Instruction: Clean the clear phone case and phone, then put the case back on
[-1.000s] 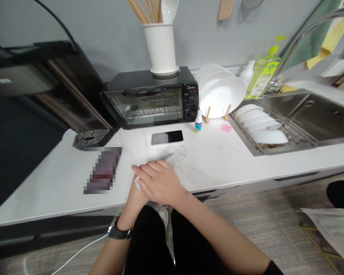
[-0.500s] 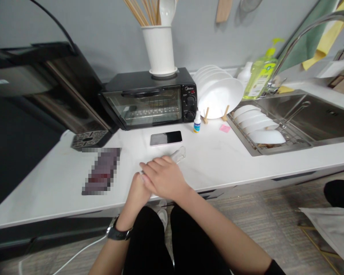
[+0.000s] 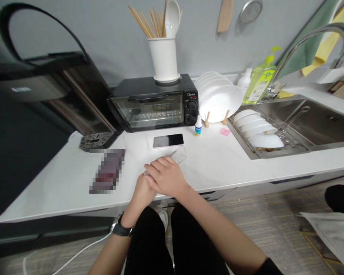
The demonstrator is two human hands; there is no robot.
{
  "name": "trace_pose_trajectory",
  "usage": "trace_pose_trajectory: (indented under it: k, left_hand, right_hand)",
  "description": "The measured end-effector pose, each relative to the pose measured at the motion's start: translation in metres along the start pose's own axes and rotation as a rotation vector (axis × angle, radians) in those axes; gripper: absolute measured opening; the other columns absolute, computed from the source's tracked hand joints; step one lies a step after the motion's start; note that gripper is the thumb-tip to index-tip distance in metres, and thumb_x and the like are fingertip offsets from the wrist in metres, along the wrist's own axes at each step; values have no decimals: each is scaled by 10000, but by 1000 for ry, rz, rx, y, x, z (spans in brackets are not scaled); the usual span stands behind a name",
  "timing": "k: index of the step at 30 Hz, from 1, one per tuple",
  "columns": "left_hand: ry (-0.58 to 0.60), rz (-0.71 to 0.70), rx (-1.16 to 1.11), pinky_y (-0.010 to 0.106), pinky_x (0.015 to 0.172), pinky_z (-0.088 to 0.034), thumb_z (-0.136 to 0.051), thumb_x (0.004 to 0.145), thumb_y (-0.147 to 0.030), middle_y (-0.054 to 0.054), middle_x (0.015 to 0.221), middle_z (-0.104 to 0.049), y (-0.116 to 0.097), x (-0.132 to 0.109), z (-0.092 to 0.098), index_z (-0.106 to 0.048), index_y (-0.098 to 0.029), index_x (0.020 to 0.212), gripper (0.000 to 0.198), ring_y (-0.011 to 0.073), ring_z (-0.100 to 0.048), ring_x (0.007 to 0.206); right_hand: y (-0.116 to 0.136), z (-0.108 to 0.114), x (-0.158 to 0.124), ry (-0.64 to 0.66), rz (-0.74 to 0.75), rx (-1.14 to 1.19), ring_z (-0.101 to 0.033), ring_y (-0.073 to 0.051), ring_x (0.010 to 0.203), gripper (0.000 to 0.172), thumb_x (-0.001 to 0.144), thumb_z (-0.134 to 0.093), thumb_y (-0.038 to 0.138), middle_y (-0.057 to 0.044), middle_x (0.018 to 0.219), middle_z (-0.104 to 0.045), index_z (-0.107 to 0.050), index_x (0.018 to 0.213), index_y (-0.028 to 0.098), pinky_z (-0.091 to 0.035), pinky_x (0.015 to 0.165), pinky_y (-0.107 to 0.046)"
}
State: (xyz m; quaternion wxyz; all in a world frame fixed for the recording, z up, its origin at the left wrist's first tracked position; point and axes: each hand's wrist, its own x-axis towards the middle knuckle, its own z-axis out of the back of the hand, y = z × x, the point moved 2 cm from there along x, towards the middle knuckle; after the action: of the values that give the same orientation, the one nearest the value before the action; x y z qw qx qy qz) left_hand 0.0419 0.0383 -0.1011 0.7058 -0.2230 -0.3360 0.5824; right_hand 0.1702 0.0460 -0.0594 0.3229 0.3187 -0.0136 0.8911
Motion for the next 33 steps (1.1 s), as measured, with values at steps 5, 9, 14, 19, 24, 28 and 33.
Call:
trace_pose_trajectory:
  k: [5,9,14,19,24,28,33]
  left_hand:
    - [-21,81,-490,279,775,-537,-618,893,-300,13,887,-722,-32,13,28,-565,-209,1048,187,173,-713,820]
    - [-19,33,-626,287,860,-555,-699,887,-425,51,895,-744,-53,44,52,-655,-173,956,265,183,-721,895]
    - [178,76,-595,219,554,-488,-627,914,-479,-8,750,-627,-50,81,46,-596,-182,894,299,130,-622,632]
    - [408,-7,-447,206,500,-501,-580,888,-294,-48,728,-499,-51,100,32,-502,-205,792,152,111,-577,595]
    - [516,142,-561,257,502,-538,-640,729,-232,-45,695,-503,-34,116,13,-499,-204,727,145,155,-639,579]
    - [252,345,-972,243,568,-483,-672,736,-340,-32,671,-542,-22,116,-8,-559,-192,746,186,135,-565,608]
    - [240,514,-1319,367,871,-579,-702,835,-362,67,940,-747,-39,106,-10,-725,-165,1035,282,267,-711,951]
  right_hand:
    - [-41,28,-5,-119,-244,173,-669,-271,1095,458,1096,-328,313,-129,1214,-756,-659,1373,158,-478,972,-435]
    - [-51,34,-11,-169,-400,491,-705,-242,1207,498,1107,-328,341,-117,1377,-717,-514,1538,176,-539,1031,-392]
    - [-59,23,-11,-165,-482,510,-776,-263,1072,513,1108,-361,371,-109,1272,-774,-491,1570,190,-605,926,-384]
    - [-90,26,19,-305,-483,443,-720,-277,1231,514,1114,-325,387,-150,1391,-713,-514,1541,173,-572,1028,-426]
    - [-115,35,48,43,-172,549,-726,-226,1173,464,1069,-339,257,-60,1312,-753,-489,1508,263,-535,1073,-433]
    - [-126,27,45,-81,-153,638,-637,-250,1225,562,872,-450,132,-89,1301,-654,-455,1422,249,-510,1085,-480]
    - [-132,24,37,-293,-208,547,-541,-274,1293,504,870,-614,134,-123,1360,-507,-494,1342,265,-491,1096,-492]
